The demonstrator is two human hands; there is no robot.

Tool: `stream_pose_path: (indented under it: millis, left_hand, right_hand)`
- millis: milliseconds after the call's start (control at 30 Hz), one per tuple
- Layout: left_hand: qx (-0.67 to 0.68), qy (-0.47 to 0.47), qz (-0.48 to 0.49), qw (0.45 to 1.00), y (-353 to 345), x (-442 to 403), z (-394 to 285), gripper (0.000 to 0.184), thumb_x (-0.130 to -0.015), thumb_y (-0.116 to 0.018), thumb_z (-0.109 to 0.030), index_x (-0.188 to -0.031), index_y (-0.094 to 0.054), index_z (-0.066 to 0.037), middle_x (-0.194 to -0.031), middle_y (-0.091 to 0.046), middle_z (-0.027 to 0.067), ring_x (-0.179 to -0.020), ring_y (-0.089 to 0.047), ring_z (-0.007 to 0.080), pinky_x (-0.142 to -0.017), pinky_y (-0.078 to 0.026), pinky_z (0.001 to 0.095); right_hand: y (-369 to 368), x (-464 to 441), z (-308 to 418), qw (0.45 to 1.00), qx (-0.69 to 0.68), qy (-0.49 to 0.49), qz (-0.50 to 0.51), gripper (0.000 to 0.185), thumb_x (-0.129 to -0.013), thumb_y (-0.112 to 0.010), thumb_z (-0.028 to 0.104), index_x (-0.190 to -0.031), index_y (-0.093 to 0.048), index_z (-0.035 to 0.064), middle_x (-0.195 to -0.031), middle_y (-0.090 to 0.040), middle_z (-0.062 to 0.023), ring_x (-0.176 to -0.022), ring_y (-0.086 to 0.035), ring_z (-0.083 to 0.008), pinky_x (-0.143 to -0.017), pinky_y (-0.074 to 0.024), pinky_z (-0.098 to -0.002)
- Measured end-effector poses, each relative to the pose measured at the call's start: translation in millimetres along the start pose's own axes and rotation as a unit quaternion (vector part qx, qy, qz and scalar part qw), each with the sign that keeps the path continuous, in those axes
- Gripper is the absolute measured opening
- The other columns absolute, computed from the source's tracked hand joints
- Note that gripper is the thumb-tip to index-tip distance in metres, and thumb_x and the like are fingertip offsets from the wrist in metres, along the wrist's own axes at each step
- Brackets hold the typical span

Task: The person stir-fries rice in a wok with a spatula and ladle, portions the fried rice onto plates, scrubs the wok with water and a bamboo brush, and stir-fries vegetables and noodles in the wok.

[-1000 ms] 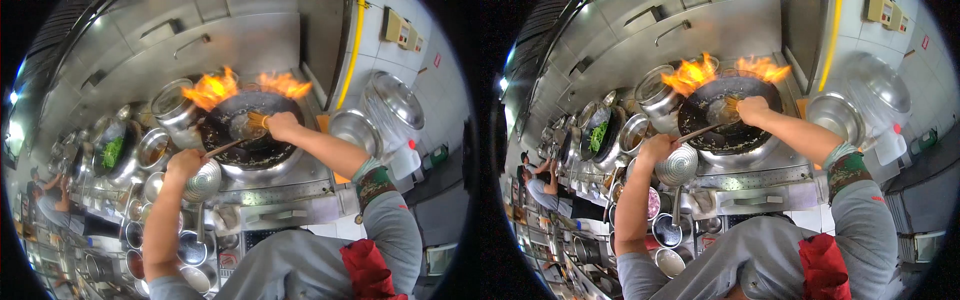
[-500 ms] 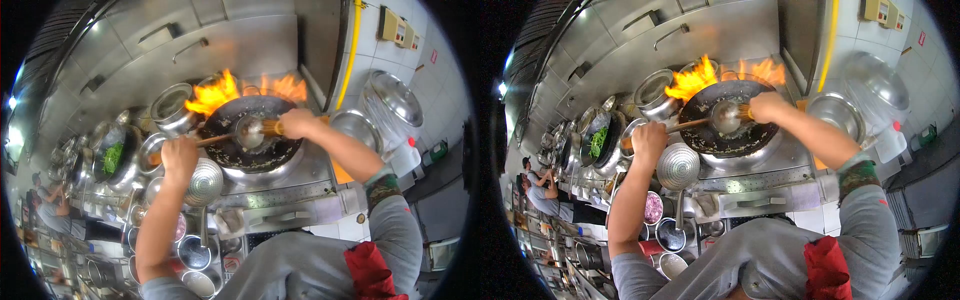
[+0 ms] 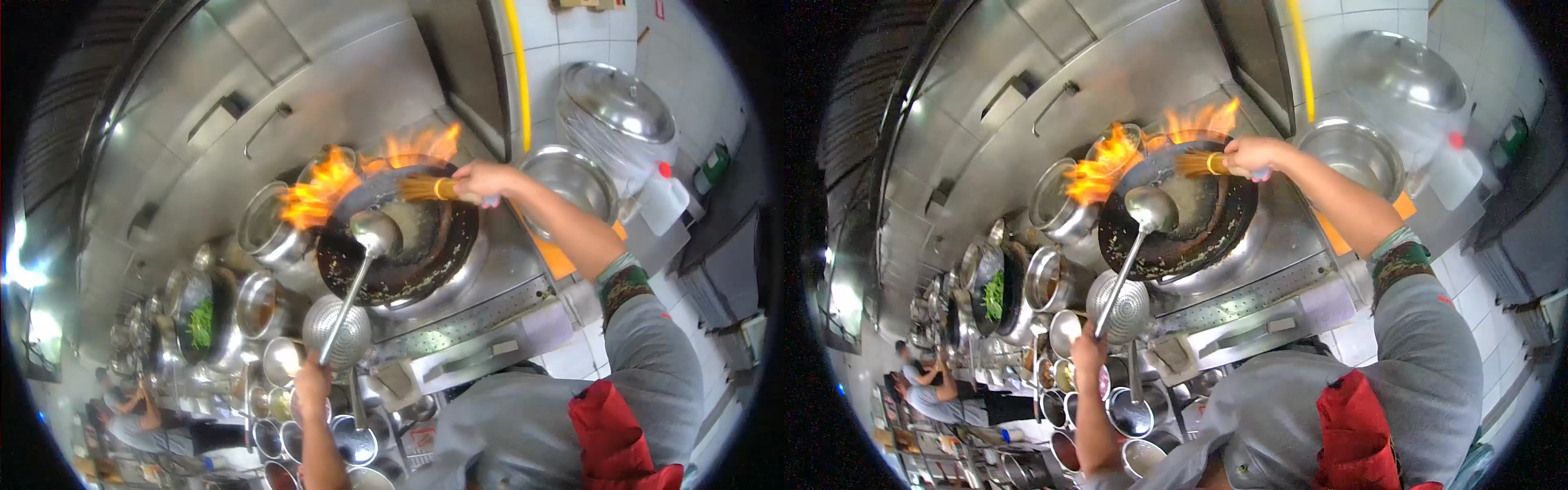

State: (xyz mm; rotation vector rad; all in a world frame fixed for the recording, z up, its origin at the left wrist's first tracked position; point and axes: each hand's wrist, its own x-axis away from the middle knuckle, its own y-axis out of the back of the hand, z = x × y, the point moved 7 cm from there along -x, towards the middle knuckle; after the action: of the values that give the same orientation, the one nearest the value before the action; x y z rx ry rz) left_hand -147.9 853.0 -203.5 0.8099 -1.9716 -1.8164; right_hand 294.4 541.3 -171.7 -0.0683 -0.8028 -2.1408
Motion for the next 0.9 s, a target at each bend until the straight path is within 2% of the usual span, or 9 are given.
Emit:
stream_pose_path:
  millis: [133,267,400,433,467,567,733,867,900]
  left_hand:
    - [0.1,0.013,-0.039,0.994,-15.4,14.1,4.3,0.024,-0.085,-0.069,-0.022,-0.098,-0.061,-0.004,-0.075,-0.065,0.0239,-0.074,-0.063,0.0469,-0.067,-0.047,0.0551]
    - [0.001,0.039,-0.072,0.997,-1.9,9.3,5.2,0.023,-0.083,-0.067,-0.02,-0.098,-0.062,-0.004,-0.075,-0.066,0.0228,-0.074,-0.065,0.0447,-0.067,-0.05,0.0541]
    - [-0.096,0.044,-0.107,0.989,29.9,-4.2,-24.1,0.019,-0.082,-0.066,-0.018,-0.096,-0.063,-0.006,-0.077,-0.067,0.0194,-0.073,-0.066,0.0421,-0.065,-0.052,0.0528]
    - [-0.125,0.02,-0.156,0.98,31.8,-10.2,-28.0,0.017,-0.083,-0.066,-0.018,-0.096,-0.06,-0.008,-0.078,-0.067,0.0177,-0.072,-0.067,0.0405,-0.064,-0.052,0.0517]
    - [-0.14,0.033,-0.134,0.98,28.7,-14.7,-27.4,0.018,-0.083,-0.066,-0.018,-0.097,-0.06,-0.009,-0.078,-0.067,0.0172,-0.072,-0.067,0.0399,-0.063,-0.052,0.0514]
    - [-0.161,0.067,-0.095,0.98,34.0,-27.6,-43.4,0.02,-0.083,-0.066,-0.018,-0.099,-0.055,-0.011,-0.077,-0.067,0.0157,-0.072,-0.068,0.0385,-0.061,-0.052,0.0509]
    - [-0.062,0.065,-0.092,0.992,27.1,-23.0,-45.3,0.023,-0.082,-0.07,-0.021,-0.095,-0.059,-0.007,-0.079,-0.067,0.0209,-0.075,-0.065,0.0431,-0.066,-0.051,0.0517]
    - [0.082,-0.009,-0.112,0.99,1.4,-27.3,-40.5,0.03,-0.08,-0.075,-0.026,-0.087,-0.059,-0.001,-0.079,-0.065,0.0255,-0.078,-0.063,0.0471,-0.068,-0.049,0.0513]
    - [0.074,0.034,-0.035,0.996,-2.0,-29.7,-36.6,0.039,-0.083,-0.072,-0.027,-0.108,-0.065,0.001,-0.093,-0.067,0.0265,-0.088,-0.064,0.0458,-0.078,-0.051,0.0514]
  right_hand:
    - [-19.5,19.8,16.4,0.975,-0.193,0.09,0.069,0.056,-0.098,-0.057,0.033,-0.148,-0.04,0.0148,-0.082,-0.066,-0.0074,-0.055,-0.06,-0.0114,-0.039,-0.0448,-0.0243]
    - [-7.1,-14.7,6.2,0.994,-0.055,0.04,0.08,0.051,-0.098,-0.056,0.029,-0.146,-0.044,0.0148,-0.076,-0.063,-0.0053,-0.054,-0.058,-0.013,-0.041,-0.0438,-0.0266]
    - [10.2,53.5,86.3,0.978,0.007,0.208,-0.019,0.054,-0.097,-0.059,0.032,-0.146,-0.045,0.0154,-0.086,-0.068,-0.0079,-0.065,-0.064,-0.0147,-0.054,-0.0531,-0.0295]
    - [2.2,50.9,95.7,0.899,0.116,0.409,-0.103,0.055,-0.093,-0.064,0.031,-0.144,-0.049,0.0169,-0.102,-0.072,-0.0104,-0.083,-0.068,-0.019,-0.074,-0.0555,-0.0335]
    - [-15.8,38.8,77.8,0.9,0.136,0.411,-0.055,0.054,-0.091,-0.067,0.029,-0.141,-0.052,0.0157,-0.118,-0.069,-0.0127,-0.102,-0.068,-0.0247,-0.09,-0.0517,-0.038]
    - [-34.0,60.8,57.6,0.907,0.319,0.276,0.02,0.053,-0.088,-0.068,0.03,-0.136,-0.056,0.0125,-0.127,-0.064,-0.0163,-0.112,-0.064,-0.031,-0.096,-0.0491,-0.0408]
    - [3.1,78.9,54.7,0.933,0.111,0.315,-0.136,0.058,-0.088,-0.068,0.034,-0.139,-0.053,0.0113,-0.127,-0.062,-0.0179,-0.113,-0.062,-0.036,-0.098,-0.0479,-0.0417]
    - [-37.3,76.8,31.9,0.935,0.211,0.281,-0.05,0.056,-0.088,-0.068,0.034,-0.139,-0.053,0.0145,-0.124,-0.064,-0.017,-0.11,-0.063,-0.0365,-0.097,-0.0484,-0.0456]
    - [-33.5,75.4,26.6,0.938,0.245,0.239,-0.049,0.056,-0.088,-0.068,0.033,-0.138,-0.054,0.0141,-0.124,-0.064,-0.0169,-0.111,-0.062,-0.0363,-0.097,-0.0484,-0.0452]
